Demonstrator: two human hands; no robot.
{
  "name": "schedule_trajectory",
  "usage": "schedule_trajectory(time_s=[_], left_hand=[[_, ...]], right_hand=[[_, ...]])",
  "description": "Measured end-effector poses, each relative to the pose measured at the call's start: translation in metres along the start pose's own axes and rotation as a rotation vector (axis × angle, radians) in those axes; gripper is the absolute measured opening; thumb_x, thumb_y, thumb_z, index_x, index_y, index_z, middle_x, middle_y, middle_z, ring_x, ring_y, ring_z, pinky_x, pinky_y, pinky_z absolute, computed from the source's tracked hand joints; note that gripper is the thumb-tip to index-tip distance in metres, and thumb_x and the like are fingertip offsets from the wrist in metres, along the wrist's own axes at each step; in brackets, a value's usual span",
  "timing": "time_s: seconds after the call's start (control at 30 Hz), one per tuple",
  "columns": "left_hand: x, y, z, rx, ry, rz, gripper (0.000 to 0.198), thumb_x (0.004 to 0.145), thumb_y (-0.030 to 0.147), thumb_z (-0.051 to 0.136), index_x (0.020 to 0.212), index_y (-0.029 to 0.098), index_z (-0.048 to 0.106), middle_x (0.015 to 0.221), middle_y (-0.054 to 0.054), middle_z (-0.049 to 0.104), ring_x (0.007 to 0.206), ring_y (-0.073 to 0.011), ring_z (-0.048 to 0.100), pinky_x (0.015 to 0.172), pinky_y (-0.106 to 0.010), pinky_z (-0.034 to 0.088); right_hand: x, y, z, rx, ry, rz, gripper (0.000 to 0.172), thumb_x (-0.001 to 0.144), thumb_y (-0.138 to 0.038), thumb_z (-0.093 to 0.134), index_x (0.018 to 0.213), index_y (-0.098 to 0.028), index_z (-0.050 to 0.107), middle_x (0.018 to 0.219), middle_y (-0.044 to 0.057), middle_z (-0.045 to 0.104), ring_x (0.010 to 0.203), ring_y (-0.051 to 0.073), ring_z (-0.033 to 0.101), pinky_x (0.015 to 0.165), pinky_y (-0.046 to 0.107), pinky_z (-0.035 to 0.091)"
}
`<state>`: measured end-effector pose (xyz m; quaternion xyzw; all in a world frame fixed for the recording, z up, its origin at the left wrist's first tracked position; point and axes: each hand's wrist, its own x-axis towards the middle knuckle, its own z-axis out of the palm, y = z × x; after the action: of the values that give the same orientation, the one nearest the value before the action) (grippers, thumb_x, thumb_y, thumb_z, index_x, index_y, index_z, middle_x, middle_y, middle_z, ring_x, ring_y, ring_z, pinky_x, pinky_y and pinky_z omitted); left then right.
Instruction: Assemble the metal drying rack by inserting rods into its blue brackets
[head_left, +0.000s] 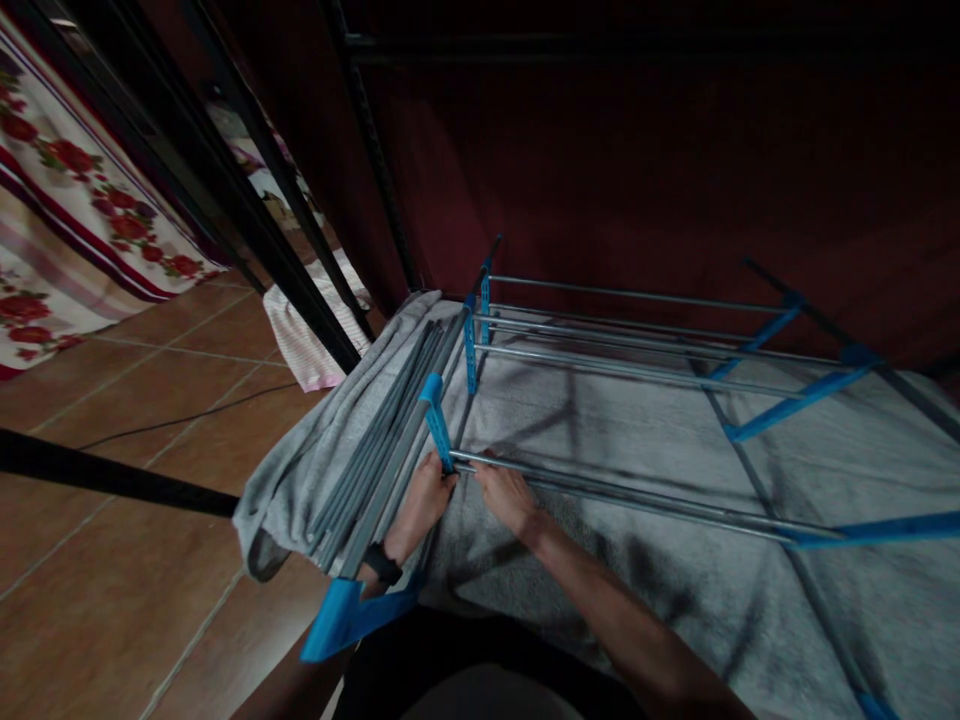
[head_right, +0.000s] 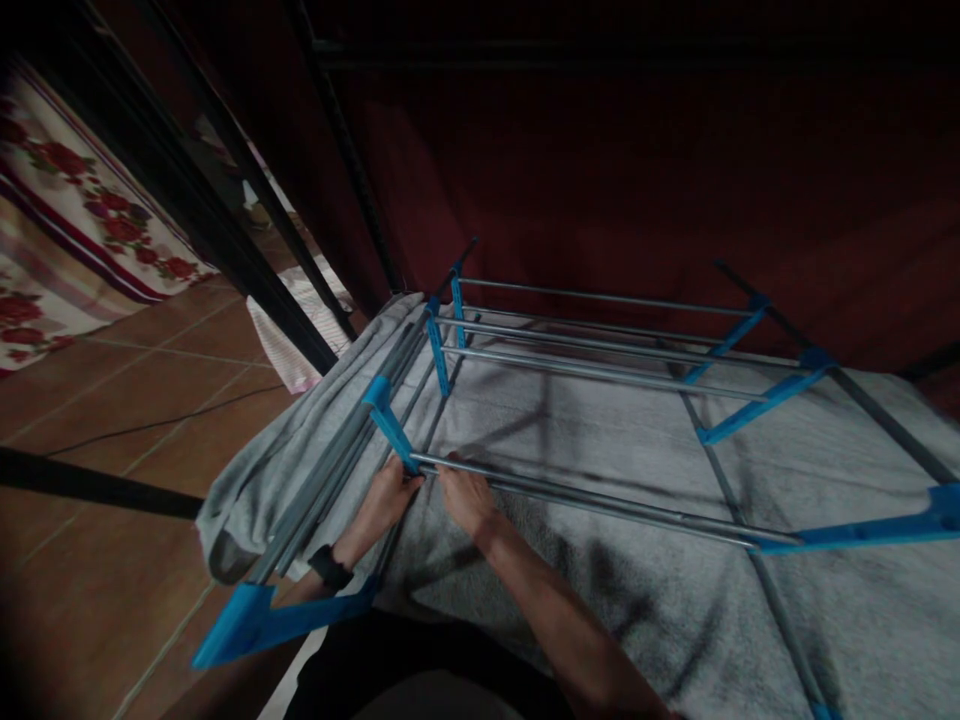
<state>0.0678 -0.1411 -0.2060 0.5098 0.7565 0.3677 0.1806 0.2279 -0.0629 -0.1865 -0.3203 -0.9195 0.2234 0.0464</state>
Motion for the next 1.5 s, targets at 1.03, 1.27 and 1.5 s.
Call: schedule_trajectory(time_s=[1.03,1.27,1.5], left_hand=[[0.0016,0.0025,0.0014,0.042,-0.025,0.009,0.025,0.084,0.005,0.053,0.103,0.018,0.062,0.12,-0.013,0.067,0.119,-0.0289,0.062,0.106,-0.049,0.049],[0.0004,0.0003,0.0033,0.037,0.003,0.038,0.026,0.081,0.004,0.054,0.102,0.017,0.063,0.123,-0.013,0.067,0.122,-0.0288,0.061,0.111,-0.05,0.046],[0.005,-0.0063,0.0072,0.05,0.023,0.066,0.021,0.078,0.011,0.054,0.097,0.018,0.061,0.114,-0.014,0.069,0.114,-0.0283,0.064,0.106,-0.047,0.049]], right_hand=[[0.0,0.0042,0.0026,0.033,-0.02,-0.023,0.044,0.102,-0.013,0.039,0.139,-0.022,0.06,0.134,0.009,0.068,0.121,0.02,0.065,0.101,0.026,0.047],[-0.0007,0.005,-0.0028,0.059,-0.088,-0.008,0.039,0.106,-0.022,0.037,0.136,-0.025,0.061,0.128,0.006,0.072,0.117,0.02,0.067,0.098,0.029,0.049],[0.0,0.0007,-0.0007,0.007,-0.04,-0.016,0.04,0.105,-0.02,0.038,0.139,-0.021,0.059,0.126,0.008,0.072,0.114,0.02,0.068,0.099,0.031,0.051]])
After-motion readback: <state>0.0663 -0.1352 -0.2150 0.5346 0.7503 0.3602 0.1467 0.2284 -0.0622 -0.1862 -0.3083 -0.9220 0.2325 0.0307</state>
